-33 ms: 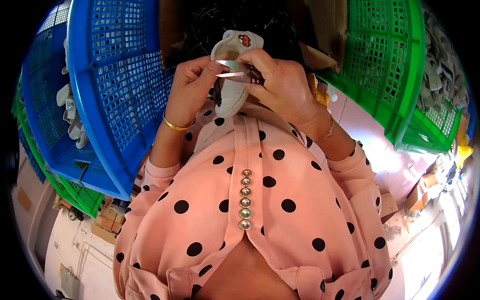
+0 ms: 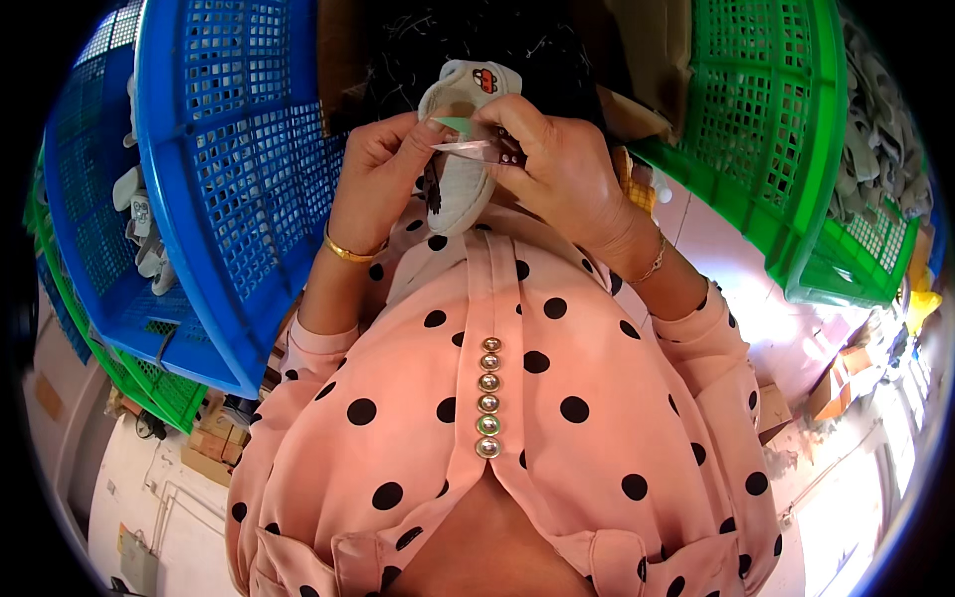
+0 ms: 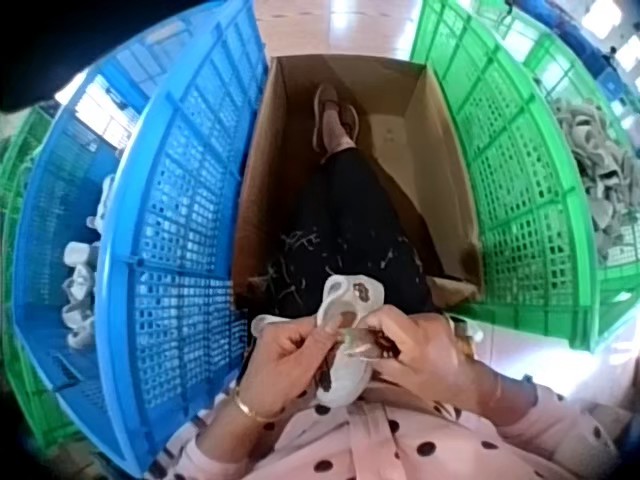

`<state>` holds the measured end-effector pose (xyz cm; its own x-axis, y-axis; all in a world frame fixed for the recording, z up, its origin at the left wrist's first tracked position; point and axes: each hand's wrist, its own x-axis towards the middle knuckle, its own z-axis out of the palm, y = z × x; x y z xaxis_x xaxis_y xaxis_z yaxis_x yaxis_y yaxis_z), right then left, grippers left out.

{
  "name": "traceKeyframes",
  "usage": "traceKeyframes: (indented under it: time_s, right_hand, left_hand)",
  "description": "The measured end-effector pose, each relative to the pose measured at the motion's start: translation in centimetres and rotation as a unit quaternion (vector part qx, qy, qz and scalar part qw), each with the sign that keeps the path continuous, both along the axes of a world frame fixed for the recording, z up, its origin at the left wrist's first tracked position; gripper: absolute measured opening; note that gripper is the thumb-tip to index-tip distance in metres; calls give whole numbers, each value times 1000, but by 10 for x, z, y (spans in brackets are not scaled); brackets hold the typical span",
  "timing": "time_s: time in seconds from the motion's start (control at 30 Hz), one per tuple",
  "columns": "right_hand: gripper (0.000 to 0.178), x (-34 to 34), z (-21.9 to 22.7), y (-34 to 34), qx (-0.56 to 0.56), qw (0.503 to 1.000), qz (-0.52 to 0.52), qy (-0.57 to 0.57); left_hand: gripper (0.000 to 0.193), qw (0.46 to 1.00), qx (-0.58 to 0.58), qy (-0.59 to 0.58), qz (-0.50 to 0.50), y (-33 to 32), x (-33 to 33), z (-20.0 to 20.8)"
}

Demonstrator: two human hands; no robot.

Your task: The person sits on the floor and uses scissors to trim loose threads and excess fabric from the edges of white slippers. They handle the slippers one at a time, picking them from a blue basket, trimming them, and placing them into a cardboard box.

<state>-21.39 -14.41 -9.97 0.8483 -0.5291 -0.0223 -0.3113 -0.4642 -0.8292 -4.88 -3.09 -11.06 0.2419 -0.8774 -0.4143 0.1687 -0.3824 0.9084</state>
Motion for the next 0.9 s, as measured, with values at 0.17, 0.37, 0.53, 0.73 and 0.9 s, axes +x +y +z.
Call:
traceKeyframes:
  time_s: [0.17, 0.37, 0.53, 0.73, 0.9]
  right_hand:
    - [17, 7, 5, -10, 192, 981, -10, -35]
    - [28, 0, 28, -25, 203, 977, -70, -8]
    - [35, -3, 49, -26, -104, 992, 7, 69]
    - [41, 4, 52, -25, -224, 968, 14, 107]
    - [43, 5, 47, -29, -330, 940, 28, 82]
  left_hand:
    - [30, 999, -4, 24, 49, 2, 0, 11]
    - [38, 986, -55, 48, 152, -3, -3, 19]
    - [36, 985, -95, 18, 142, -3, 3, 21]
    - [34, 983, -93, 35, 151, -5, -1, 29]
    - [32, 983, -95, 48, 153, -7, -4, 32]
